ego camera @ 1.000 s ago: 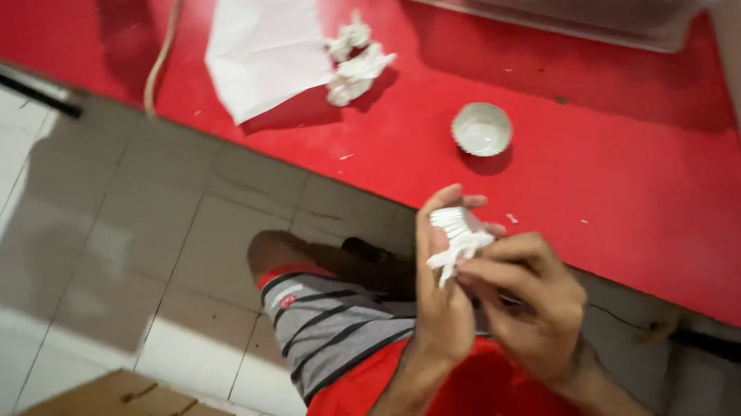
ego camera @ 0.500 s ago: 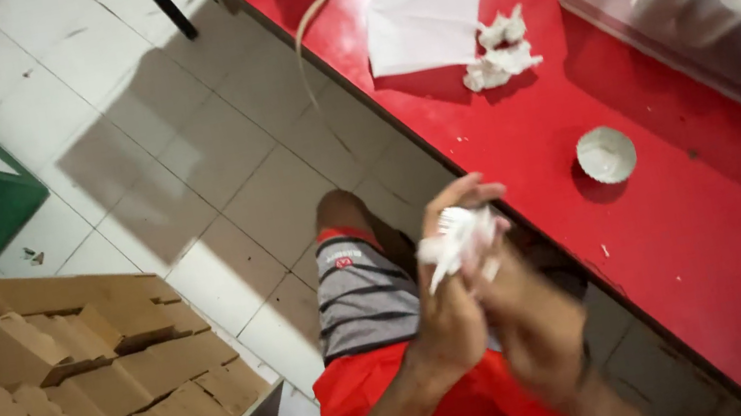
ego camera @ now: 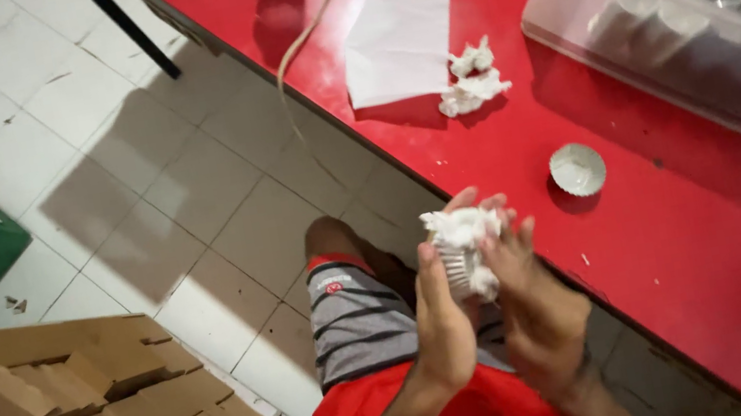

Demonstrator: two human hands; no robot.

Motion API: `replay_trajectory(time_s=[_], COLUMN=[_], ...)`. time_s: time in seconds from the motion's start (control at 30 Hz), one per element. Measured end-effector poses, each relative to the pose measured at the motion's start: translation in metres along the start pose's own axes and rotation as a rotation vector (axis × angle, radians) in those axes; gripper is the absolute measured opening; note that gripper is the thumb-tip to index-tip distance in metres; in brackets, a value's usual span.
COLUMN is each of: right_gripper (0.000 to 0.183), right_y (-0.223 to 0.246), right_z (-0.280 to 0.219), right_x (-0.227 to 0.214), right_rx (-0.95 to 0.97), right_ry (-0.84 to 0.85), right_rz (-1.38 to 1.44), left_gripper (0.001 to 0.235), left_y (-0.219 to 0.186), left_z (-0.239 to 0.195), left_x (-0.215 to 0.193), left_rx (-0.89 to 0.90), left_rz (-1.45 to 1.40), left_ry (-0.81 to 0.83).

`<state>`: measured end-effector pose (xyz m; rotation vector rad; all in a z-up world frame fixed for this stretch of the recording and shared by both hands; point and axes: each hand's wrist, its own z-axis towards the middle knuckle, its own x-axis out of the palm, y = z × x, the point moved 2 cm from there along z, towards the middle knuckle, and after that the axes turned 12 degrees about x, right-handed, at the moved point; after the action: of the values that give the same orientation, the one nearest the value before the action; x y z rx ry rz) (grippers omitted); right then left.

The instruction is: The person sits on the floor and cleans the inside of small metal cupcake liners using a white tissue. They wipe each liner thoroughly, then place the cleaned liners into a clear plastic container on the red table.

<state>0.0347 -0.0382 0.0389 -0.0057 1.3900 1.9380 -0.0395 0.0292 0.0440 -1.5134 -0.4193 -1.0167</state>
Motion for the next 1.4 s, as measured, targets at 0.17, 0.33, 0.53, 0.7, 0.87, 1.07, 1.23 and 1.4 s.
replay_trajectory(time_s=[0.17,0.33,0.53,0.7,0.87,1.07,1.23,1.4], right_gripper=[0.017,0.021,0.027,0.027,0.03,0.016,0.02,0.027], right_y=[0.025,0.017,0.031,0.032,0.052,0.042,0.037,0.014], right_z=[0.008,0.025,0.038,0.031,0.04,0.054,0.035,-0.003], right_x=[-0.008,-0.027,-0.026,-0.024,-0.026,-0.023,-0.008,0.003], right_rx=[-0.088,-0.044,0.032,-0.192,-0.271,-0.136,0.099,0.268], right_ry=[-0.17,-0.204,-0.016,0.072,0.093,-0.059,-0.227,-0.316], right_rz=[-0.13,-0.126,-0.207,-0.168,-0.195,-0.192,-0.09,0.093], left_gripper=[0.07,0.07,0.064,0.073,0.065,0.071,0.067,0.053], left_y=[-0.003,-0.002,0.009,-0.014,0.035,0.015,0.021,0.025], left_z=[0.011,0.003,0.002,0.009,0.0,0.01,0.009,0.012], left_x=[0.008,0.016,0.015,0.025,-0.004,0.022,0.022,0.016], left_rx=[-0.031,-0.111,0.014,-0.062,-0.245,-0.157,-0.03,-0.044], left_rz=[-0.176,-0.147,0.013,0.096,-0.038,-0.198,-0.079,-0.086], left_ry=[0.057,0.09,0.106,0.088,0.165,-0.077,-0.147,-0.151])
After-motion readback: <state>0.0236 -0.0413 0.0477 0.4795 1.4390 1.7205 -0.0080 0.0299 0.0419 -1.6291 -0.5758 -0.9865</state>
